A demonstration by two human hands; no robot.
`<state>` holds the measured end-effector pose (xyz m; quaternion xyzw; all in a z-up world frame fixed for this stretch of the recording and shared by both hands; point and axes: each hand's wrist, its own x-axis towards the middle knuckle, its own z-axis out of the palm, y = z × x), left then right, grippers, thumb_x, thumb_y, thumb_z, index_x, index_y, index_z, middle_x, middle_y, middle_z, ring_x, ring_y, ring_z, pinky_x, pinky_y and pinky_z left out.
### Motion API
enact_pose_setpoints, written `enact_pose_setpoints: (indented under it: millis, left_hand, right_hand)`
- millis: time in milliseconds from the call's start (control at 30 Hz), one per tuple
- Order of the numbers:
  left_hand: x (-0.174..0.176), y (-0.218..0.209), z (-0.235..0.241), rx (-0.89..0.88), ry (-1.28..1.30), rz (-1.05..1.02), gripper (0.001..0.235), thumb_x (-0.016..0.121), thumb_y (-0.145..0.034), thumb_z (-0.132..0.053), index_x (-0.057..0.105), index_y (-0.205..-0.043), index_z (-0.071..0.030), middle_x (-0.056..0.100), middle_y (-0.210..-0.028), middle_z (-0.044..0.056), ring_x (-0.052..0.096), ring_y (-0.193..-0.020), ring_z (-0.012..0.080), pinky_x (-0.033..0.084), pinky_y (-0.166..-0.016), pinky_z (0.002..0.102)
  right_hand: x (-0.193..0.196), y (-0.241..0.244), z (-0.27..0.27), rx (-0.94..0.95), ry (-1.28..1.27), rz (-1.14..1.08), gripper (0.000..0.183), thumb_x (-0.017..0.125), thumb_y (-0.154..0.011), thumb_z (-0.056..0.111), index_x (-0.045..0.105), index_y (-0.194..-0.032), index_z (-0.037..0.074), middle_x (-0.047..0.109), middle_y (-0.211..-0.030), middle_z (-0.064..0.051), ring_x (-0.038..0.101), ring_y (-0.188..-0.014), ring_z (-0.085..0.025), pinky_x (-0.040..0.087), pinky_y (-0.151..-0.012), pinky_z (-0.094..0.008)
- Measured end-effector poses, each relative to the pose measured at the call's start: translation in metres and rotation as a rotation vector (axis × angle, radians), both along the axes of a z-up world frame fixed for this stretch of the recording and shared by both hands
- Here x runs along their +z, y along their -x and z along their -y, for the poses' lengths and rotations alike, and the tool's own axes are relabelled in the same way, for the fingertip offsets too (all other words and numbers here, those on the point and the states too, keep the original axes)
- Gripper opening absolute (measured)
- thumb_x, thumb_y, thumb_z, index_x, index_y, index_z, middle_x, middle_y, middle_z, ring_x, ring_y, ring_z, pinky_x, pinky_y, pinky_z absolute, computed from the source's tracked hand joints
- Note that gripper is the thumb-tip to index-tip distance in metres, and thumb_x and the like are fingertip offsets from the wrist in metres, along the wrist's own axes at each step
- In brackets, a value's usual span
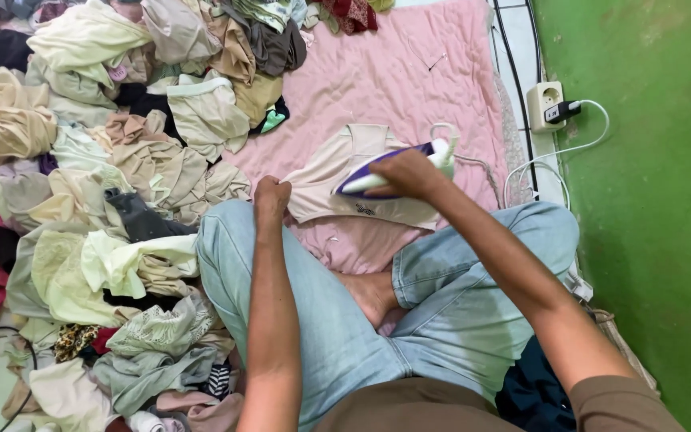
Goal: A person sits on the floor and irons small pieces of clothing from a large pile using a steam iron.
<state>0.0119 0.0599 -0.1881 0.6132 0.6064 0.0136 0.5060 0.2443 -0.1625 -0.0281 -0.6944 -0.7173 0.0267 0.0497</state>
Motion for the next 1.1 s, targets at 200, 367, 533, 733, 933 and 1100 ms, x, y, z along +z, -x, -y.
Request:
enact_pose_setpoints:
  millis: [200, 367, 533, 733, 933, 1100]
  left_hand:
    - [0.028, 0.004, 0.012, 0.006, -0.003, -0.023, 0.044, 0.048, -0.08, -0.012, 0.067, -0.119, -0.003, 0.069, -0.106, 0.028, 0.069, -0.095, 0.0442, 0.061, -0.065, 0.05]
    - [0.027, 0.0, 0.008, -0.024, -0.035, -0.062, 0.042, 0.046, -0.083, -0.011, 0.067, -0.119, -0.003, 0.069, -0.109, 0.027, 0.069, -0.099, 0.0437, 0.06, -0.071, 0.05]
    - [0.034, 0.0, 0.012, -0.033, -0.066, -0.106, 0.038, 0.047, -0.085, -0.014, 0.068, -0.116, -0.01, 0.07, -0.109, 0.022, 0.069, -0.103, 0.0397, 0.06, -0.076, 0.048]
    - [0.052, 0.001, 0.017, -0.048, -0.056, -0.073, 0.039, 0.046, -0.083, -0.012, 0.069, -0.114, -0.007, 0.07, -0.108, 0.024, 0.068, -0.104, 0.0416, 0.059, -0.078, 0.048]
    - [0.046, 0.009, 0.017, -0.065, -0.059, -0.08, 0.039, 0.046, -0.083, -0.011, 0.07, -0.114, -0.007, 0.07, -0.107, 0.025, 0.069, -0.1, 0.0435, 0.06, -0.073, 0.049]
    - [0.036, 0.006, 0.011, -0.059, -0.062, -0.072, 0.039, 0.045, -0.085, -0.011, 0.07, -0.114, -0.006, 0.069, -0.109, 0.027, 0.069, -0.1, 0.0442, 0.059, -0.073, 0.05]
  right_hand:
    - [-0.027, 0.047, -0.029, -0.294, 0.057, -0.017, 0.043, 0.065, -0.088, 0.053, 0.062, -0.091, 0.01, 0.068, -0.069, -0.013, 0.071, -0.066, -0.037, 0.055, -0.059, -0.047]
    - [-0.014, 0.052, -0.028, -0.048, 0.088, 0.038, 0.051, 0.059, -0.088, 0.063, 0.065, -0.098, 0.014, 0.071, -0.073, -0.012, 0.073, -0.069, -0.034, 0.057, -0.062, -0.046]
    - [-0.013, 0.063, -0.04, -0.115, 0.064, 0.039, 0.05, 0.062, -0.088, 0.06, 0.066, -0.093, 0.011, 0.07, -0.07, -0.012, 0.072, -0.066, -0.033, 0.056, -0.059, -0.044]
    - [-0.011, 0.076, -0.047, -0.128, 0.036, 0.046, 0.05, 0.061, -0.088, 0.061, 0.068, -0.095, 0.012, 0.071, -0.069, -0.012, 0.073, -0.065, -0.033, 0.056, -0.059, -0.044]
    - [-0.015, 0.062, -0.035, -0.071, 0.042, 0.043, 0.048, 0.063, -0.086, 0.061, 0.069, -0.096, 0.014, 0.072, -0.07, -0.012, 0.073, -0.066, -0.031, 0.056, -0.06, -0.044]
    - [-0.002, 0.012, 0.023, -0.192, 0.096, 0.102, 0.053, 0.061, -0.084, 0.064, 0.069, -0.093, 0.013, 0.072, -0.071, -0.015, 0.073, -0.067, -0.035, 0.056, -0.059, -0.047]
